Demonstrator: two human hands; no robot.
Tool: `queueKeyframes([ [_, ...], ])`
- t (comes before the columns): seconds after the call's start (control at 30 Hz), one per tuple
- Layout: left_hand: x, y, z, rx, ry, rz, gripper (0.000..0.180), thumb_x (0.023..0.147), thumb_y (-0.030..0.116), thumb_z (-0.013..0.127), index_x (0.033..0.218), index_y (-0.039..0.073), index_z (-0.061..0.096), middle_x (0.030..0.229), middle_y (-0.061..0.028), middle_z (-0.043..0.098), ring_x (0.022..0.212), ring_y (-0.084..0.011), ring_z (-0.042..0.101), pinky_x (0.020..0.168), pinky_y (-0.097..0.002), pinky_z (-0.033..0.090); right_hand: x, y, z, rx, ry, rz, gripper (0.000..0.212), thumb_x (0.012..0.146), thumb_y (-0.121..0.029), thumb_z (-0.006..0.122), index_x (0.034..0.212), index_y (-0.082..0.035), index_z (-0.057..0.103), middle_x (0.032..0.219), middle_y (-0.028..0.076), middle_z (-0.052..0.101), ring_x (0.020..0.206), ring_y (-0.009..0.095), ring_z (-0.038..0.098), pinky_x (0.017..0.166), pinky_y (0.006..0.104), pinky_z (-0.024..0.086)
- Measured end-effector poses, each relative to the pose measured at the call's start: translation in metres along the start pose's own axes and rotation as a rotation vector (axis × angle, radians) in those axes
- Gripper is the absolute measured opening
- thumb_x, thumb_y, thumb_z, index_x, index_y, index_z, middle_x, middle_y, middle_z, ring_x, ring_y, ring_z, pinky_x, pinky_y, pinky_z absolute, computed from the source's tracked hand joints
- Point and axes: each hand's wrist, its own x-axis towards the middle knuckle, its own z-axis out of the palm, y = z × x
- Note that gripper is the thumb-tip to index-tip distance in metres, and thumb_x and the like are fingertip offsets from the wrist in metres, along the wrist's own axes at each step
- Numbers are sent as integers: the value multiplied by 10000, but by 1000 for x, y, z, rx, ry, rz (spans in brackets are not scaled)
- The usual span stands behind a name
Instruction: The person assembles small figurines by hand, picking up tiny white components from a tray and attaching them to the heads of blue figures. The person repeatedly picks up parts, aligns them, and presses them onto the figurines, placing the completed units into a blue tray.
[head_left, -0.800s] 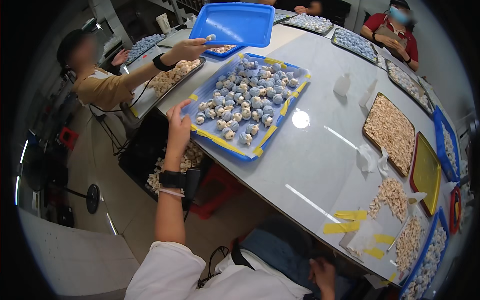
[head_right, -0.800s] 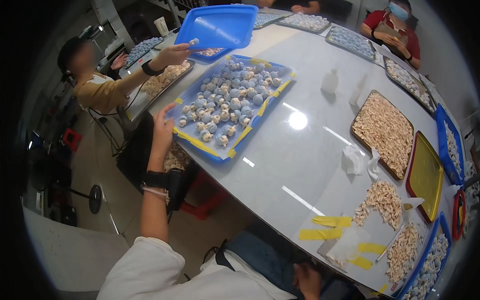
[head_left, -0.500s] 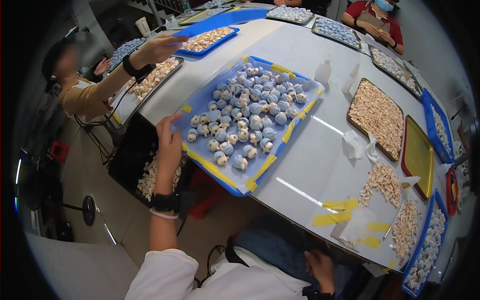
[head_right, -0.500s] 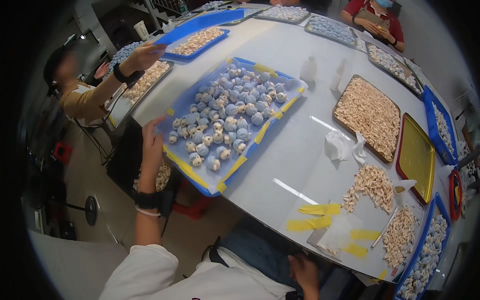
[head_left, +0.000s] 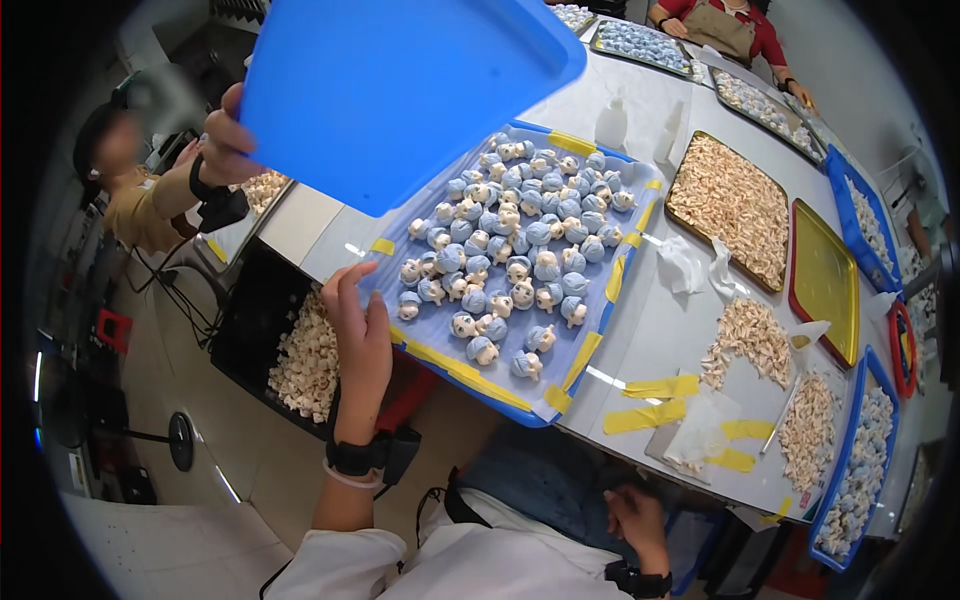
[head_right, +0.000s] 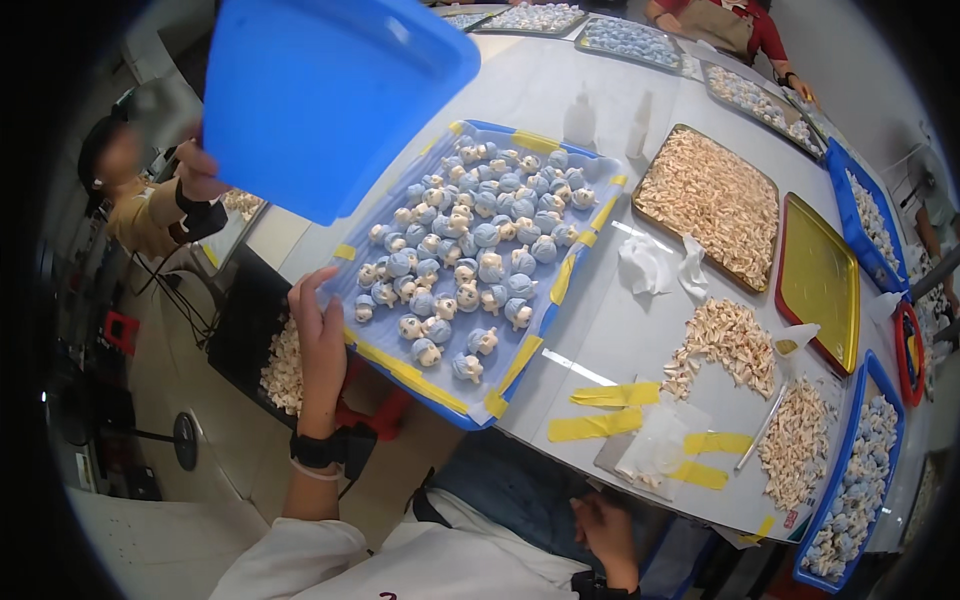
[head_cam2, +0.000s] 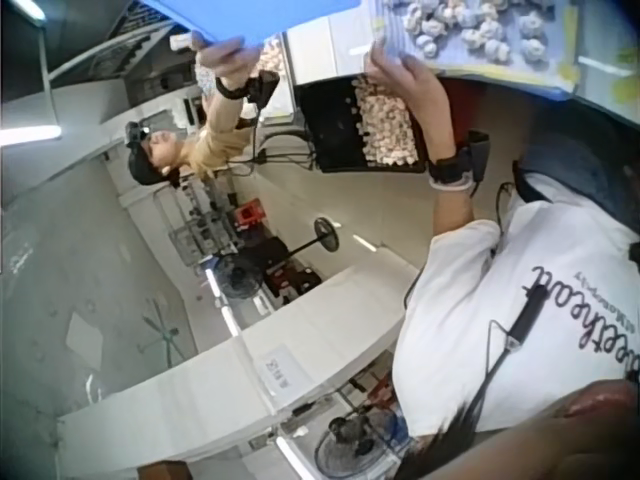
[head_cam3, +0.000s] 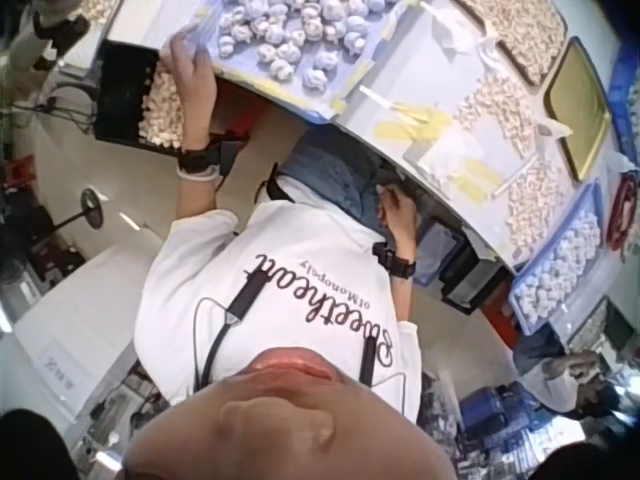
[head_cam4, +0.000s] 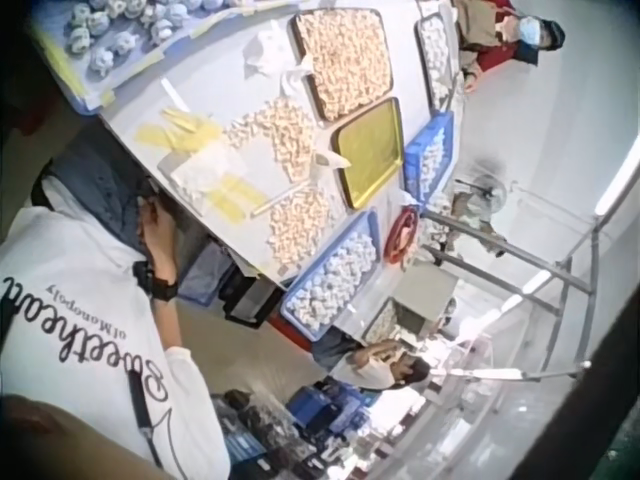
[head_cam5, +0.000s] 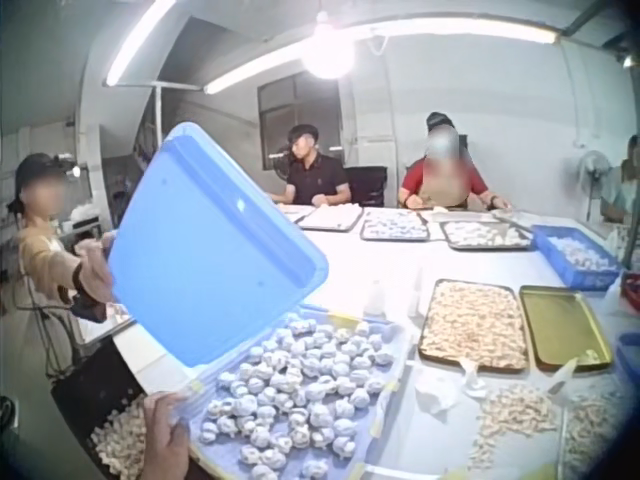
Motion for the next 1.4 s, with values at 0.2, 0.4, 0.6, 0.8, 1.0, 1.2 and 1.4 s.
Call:
queueKeyframes([
  [0.2,22,6,-14,168,-86,158,310,861,123,458,1156,28,438,1142,-152,435,1126,-275,392,972,-366,277,0,6,-3,11,-5,-21,168,822,-163,574,786,1,572,531,20,516,409,80,493,348,215,339],
  [0.4,97,40,20,240,-436,510,319,849,89,481,1166,65,455,1149,-142,460,1078,-300,446,913,-347,358,-1,0,-4,-15,-22,-16,167,817,-170,578,803,-4,585,522,19,518,420,79,494,361,212,353],
  [0.6,127,64,46,204,-916,314,195,776,52,559,966,72,515,1008,-104,472,953,-253,490,830,-330,397,-7,4,0,-55,8,-37,156,807,-170,599,783,-16,588,550,49,536,459,96,515,406,241,378],
  [0.8,130,53,43,142,-1037,234,236,730,84,645,939,73,537,936,-50,443,787,-155,469,709,-275,412,-49,-34,-30,-384,-40,-280,152,795,-176,599,847,-35,588,707,101,588,614,196,565,561,290,438],
  [1.0,129,55,46,14,-1014,143,157,774,8,561,924,24,516,933,-32,488,721,-101,482,636,-206,406,-114,-122,-127,-394,-103,-546,127,751,-113,632,845,-31,611,776,70,606,731,214,593,652,306,460],
  [1.2,127,53,36,-85,-750,244,110,864,90,486,919,11,538,902,-35,580,773,-91,507,671,-227,399,-59,-122,-184,-587,689,-494,132,689,-14,594,815,-1,555,700,77,549,656,170,528,595,274,413],
  [1.4,24,125,-25,-431,-895,286,221,722,147,665,897,39,583,920,-102,572,805,-184,554,682,-265,437,-31,-133,-183,-667,533,-422,113,687,-37,613,766,-4,541,686,102,548,627,223,528,577,302,416],
])
